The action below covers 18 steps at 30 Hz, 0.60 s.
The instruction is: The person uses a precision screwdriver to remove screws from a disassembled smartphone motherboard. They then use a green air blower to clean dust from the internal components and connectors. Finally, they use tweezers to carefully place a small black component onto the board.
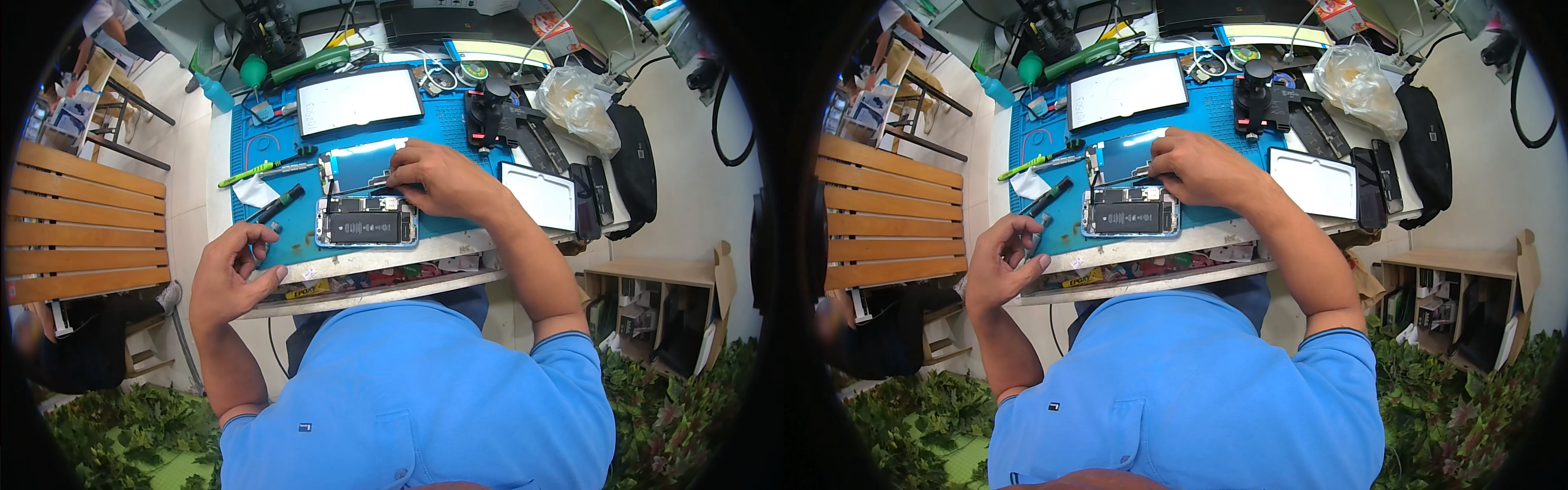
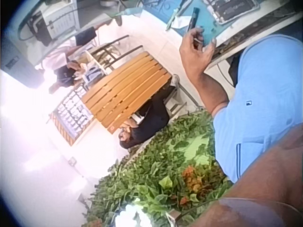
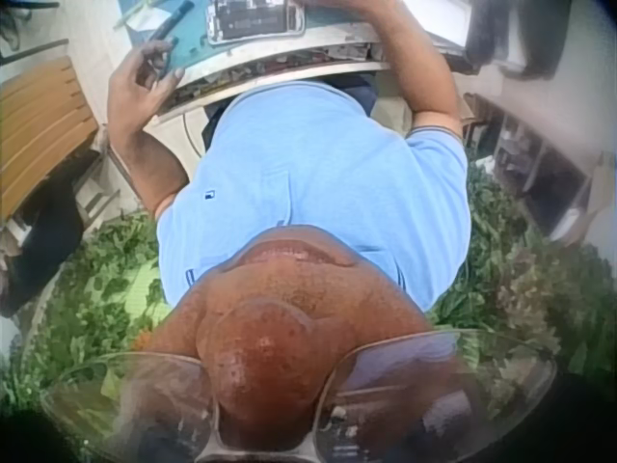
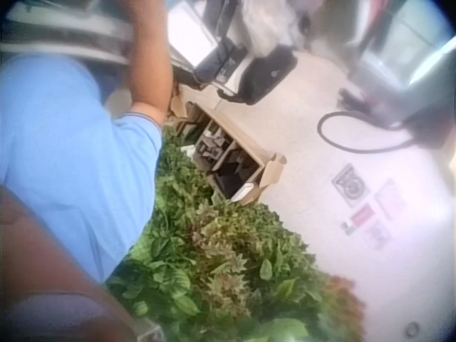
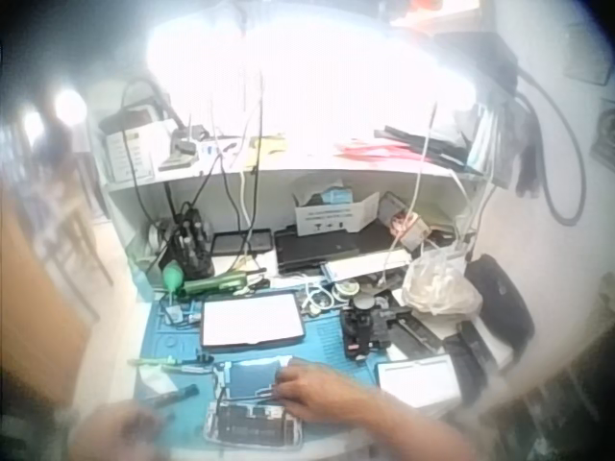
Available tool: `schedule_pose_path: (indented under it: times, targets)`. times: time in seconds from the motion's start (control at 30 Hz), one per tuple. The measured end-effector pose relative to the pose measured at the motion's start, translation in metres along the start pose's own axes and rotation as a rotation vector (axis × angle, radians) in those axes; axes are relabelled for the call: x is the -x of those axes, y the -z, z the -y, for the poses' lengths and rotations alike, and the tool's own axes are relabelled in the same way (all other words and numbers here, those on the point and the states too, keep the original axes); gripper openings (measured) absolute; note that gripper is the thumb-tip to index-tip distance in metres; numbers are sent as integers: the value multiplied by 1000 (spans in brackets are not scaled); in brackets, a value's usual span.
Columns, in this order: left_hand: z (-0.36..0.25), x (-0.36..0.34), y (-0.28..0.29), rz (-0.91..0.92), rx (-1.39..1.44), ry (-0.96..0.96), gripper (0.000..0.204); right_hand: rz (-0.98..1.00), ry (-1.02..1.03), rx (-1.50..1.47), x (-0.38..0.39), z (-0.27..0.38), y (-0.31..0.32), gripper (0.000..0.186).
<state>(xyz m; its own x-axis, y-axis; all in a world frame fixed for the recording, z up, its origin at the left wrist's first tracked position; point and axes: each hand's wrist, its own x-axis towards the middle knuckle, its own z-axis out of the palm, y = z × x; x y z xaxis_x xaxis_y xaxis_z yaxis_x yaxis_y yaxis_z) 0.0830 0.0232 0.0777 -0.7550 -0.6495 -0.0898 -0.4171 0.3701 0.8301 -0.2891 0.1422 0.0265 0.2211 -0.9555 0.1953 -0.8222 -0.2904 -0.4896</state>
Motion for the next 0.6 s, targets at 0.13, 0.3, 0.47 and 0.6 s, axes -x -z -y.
schedule_pose_path:
  times: [0.13,0.3,0.47,0.6]
  targets:
    - [3,0,0,2,-2,5,46,6,75,138,7,2,-1,31]
    - [2,1,0,5,32,34,46,-32,129,266,14,4,-6,35]
    - [2,4,-1,-7,70,46,46,-27,119,192,13,5,-4,37]
    - [4,7,0,-22,90,61,46,-81,2,-14,7,0,4,35]
